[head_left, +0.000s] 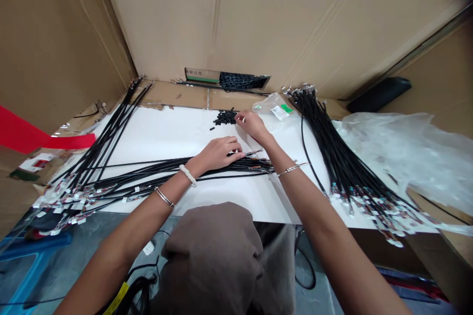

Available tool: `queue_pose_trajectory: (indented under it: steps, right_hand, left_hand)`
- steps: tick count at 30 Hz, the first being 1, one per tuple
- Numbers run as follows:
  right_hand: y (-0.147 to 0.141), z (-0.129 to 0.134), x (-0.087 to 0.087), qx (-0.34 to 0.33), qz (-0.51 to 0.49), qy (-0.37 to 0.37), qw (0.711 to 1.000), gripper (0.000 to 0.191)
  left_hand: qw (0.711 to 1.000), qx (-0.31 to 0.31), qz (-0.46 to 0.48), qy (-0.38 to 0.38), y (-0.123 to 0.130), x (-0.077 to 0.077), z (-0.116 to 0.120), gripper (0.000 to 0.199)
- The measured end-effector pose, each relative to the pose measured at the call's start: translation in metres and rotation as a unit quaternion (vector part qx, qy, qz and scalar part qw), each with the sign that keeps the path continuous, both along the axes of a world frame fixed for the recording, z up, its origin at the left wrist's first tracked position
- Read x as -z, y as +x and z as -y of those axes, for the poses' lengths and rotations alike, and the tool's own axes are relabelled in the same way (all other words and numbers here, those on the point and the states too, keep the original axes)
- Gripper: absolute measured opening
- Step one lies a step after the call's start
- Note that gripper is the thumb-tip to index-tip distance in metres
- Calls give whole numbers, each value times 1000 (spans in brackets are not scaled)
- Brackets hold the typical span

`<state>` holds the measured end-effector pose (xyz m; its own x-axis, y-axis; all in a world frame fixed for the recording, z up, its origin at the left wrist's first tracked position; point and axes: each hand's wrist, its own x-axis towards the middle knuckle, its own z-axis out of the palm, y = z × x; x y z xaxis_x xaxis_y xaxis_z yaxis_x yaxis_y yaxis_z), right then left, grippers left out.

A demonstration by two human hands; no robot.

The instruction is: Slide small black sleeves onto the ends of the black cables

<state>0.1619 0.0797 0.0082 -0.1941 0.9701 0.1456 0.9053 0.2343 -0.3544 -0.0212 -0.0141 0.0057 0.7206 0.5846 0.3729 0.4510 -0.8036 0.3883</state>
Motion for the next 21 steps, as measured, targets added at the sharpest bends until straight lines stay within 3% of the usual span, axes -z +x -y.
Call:
queue_pose_trajectory:
  steps: [6,14,18,21]
  right_hand:
    - [-9,-16,-2,-24,189,-24,981,26]
    - [-13,-25,-6,-123,237,16,964,24]
    - [-6,-23,-15,-100,210,40,972,21]
    - [4,-20,-20,-71,68,24,995,13]
  left_hand:
    - [1000,-1,-20,22,1,3,-2,31]
    - [997,-14,-32,63,0,0,-1,32]
    - [989,-120,5,86,-8,-16,-14,30]
    - [963,-262,34,50,-28,-32,-45,27]
